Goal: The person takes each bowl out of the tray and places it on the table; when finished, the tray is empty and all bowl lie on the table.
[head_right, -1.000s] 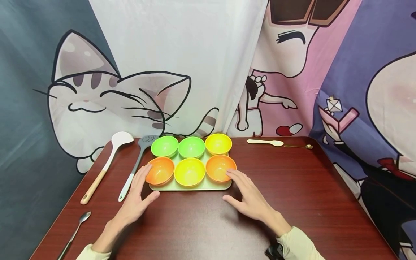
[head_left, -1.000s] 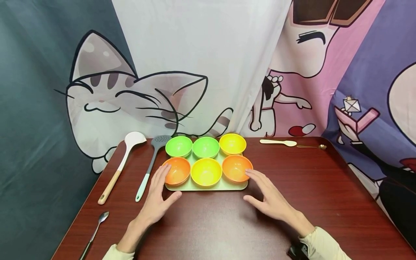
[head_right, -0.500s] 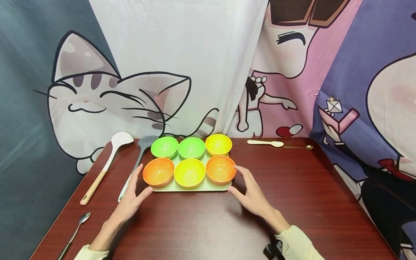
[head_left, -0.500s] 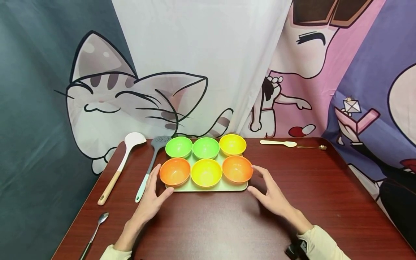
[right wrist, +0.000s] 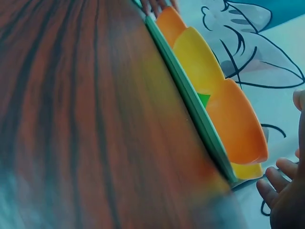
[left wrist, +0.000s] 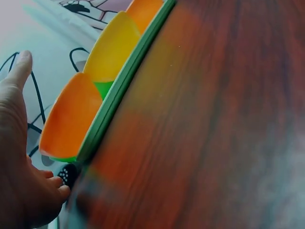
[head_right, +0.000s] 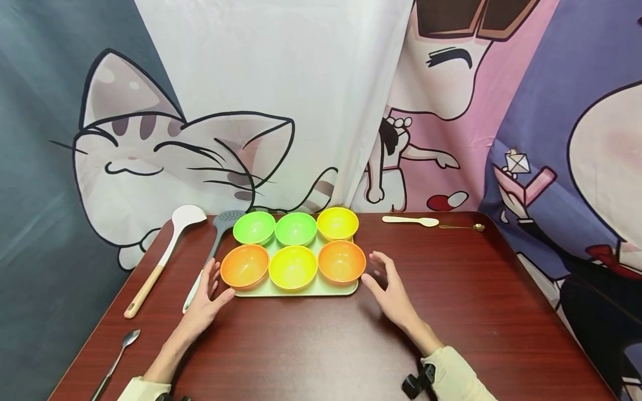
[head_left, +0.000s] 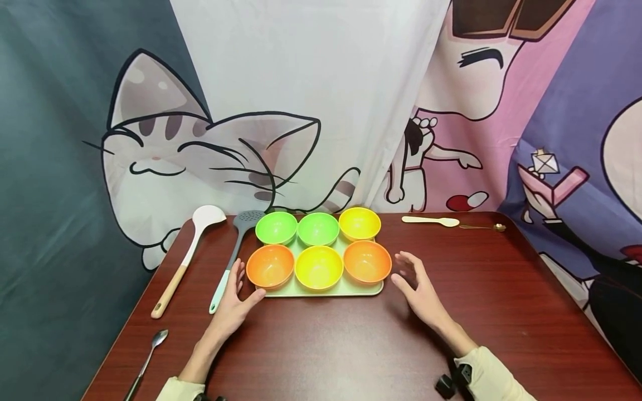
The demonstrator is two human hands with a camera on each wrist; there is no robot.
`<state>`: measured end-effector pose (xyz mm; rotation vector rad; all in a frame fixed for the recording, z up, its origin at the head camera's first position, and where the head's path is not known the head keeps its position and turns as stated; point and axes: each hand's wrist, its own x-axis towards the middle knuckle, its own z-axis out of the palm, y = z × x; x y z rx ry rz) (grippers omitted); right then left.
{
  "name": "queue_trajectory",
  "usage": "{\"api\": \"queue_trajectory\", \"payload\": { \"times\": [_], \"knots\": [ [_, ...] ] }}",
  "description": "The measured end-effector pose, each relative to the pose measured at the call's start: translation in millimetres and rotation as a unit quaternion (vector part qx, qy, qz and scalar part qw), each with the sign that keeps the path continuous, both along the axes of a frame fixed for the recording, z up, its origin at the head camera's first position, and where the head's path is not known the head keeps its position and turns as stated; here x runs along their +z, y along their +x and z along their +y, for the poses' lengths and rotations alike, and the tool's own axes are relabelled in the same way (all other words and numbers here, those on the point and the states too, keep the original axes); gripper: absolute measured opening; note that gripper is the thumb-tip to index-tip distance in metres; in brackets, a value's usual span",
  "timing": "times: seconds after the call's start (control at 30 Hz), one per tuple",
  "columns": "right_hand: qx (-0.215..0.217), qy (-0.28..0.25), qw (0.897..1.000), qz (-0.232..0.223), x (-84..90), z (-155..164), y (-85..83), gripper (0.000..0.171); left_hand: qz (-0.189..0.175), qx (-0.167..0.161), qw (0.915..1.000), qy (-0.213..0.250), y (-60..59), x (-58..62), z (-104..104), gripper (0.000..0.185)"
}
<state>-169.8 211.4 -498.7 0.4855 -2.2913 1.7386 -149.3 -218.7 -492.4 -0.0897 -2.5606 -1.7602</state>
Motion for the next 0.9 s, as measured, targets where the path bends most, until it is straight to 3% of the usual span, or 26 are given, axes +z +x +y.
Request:
{"api": "queue_trajectory", "payload": {
  "times": [0.33,0.5,0.67,0.9],
  "knots": [
    [-0.04,-0.054,0.996,-0.05,-13.2,2.3,-12.9,0.053,-0.023,-0.003,0.9993,-0.029,-10.0,-11.6,-4.6,0.104],
    [-0.043,-0.056,0.995,-0.068,-14.6,-1.7,-19.0,0.056,-0.043,0.012,0.9968,-0.067,-6.9,-12.5,-13.3,0.101],
    [-0.046,-0.063,0.995,-0.057,-15.3,-7.2,-26.6,0.054,-0.053,0.019,0.9924,-0.109,-5.0,-14.0,-15.5,0.099],
    [-0.037,-0.061,0.996,-0.056,-15.6,-10.2,-31.6,0.049,-0.014,0.006,0.9865,-0.163,-10.1,-16.6,-12.5,0.094]
  ]
}}
